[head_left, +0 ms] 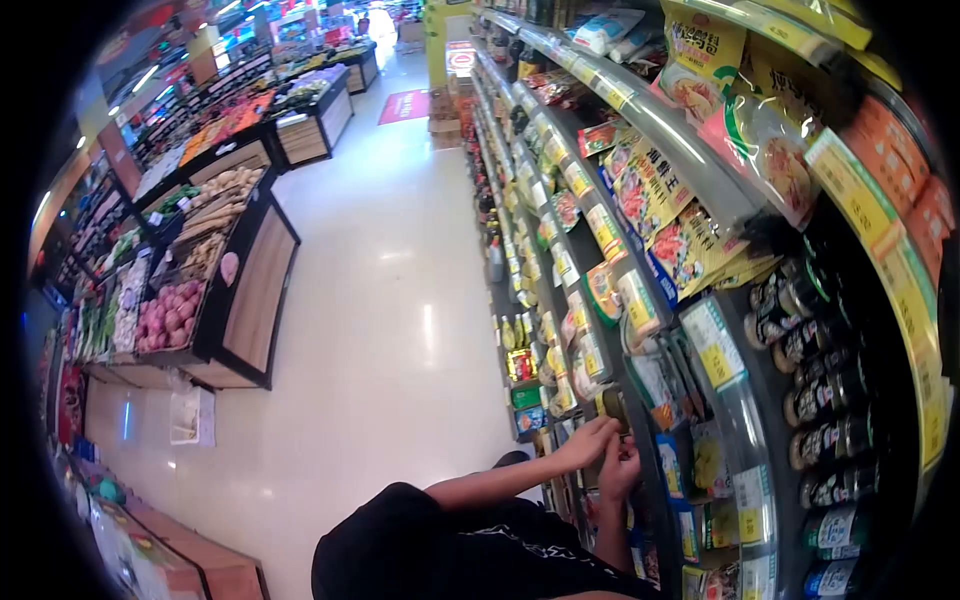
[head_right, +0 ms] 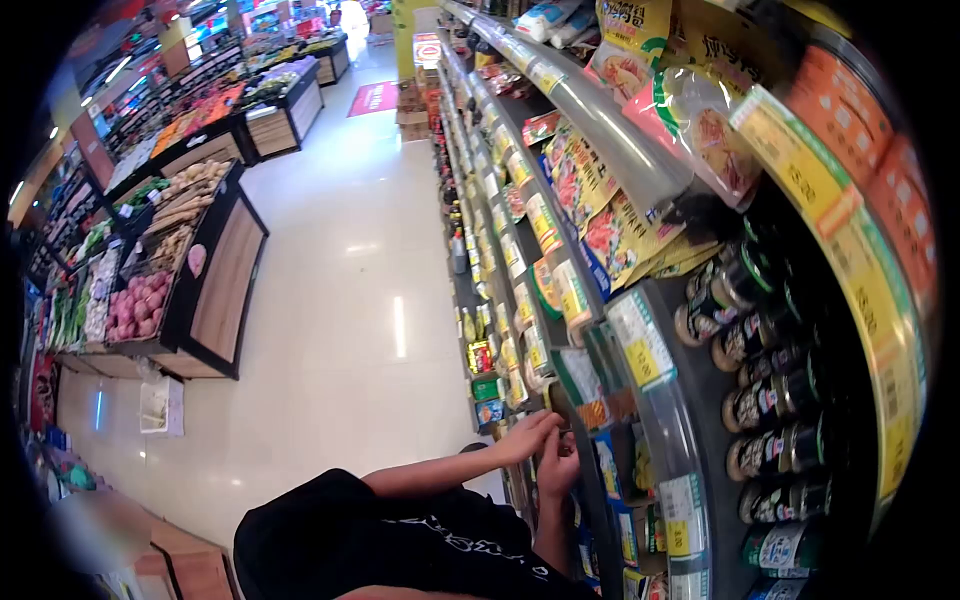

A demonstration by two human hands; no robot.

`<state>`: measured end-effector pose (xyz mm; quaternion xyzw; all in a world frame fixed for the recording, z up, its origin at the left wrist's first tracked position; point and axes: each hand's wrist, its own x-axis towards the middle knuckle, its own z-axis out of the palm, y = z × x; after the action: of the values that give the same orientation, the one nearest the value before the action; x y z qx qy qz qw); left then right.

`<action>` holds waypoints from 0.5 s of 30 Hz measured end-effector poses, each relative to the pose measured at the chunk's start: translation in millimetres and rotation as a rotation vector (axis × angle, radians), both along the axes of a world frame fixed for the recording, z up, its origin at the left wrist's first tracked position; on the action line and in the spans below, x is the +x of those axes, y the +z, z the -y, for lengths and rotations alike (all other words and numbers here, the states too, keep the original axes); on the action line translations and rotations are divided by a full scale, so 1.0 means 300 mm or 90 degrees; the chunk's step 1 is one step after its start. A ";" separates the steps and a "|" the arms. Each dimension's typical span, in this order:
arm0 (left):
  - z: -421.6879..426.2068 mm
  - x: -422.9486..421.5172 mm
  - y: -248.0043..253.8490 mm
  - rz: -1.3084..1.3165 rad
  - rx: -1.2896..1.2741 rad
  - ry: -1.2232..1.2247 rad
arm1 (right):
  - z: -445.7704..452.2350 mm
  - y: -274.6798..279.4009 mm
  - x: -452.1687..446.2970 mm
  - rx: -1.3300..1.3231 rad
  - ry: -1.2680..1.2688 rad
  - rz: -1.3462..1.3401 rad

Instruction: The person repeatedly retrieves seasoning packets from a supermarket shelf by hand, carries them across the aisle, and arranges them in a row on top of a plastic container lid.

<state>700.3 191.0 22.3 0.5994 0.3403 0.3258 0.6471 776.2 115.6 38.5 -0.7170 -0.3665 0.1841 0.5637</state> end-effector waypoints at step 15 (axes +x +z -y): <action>0.658 -0.858 -0.208 -0.144 -0.296 0.330 | 0.242 -0.119 -0.346 -0.307 0.846 0.300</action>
<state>442.8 -6.5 -39.9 0.3623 0.6151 0.3251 0.6202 672.6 43.1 2.8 -0.4686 -0.7835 0.4027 0.0668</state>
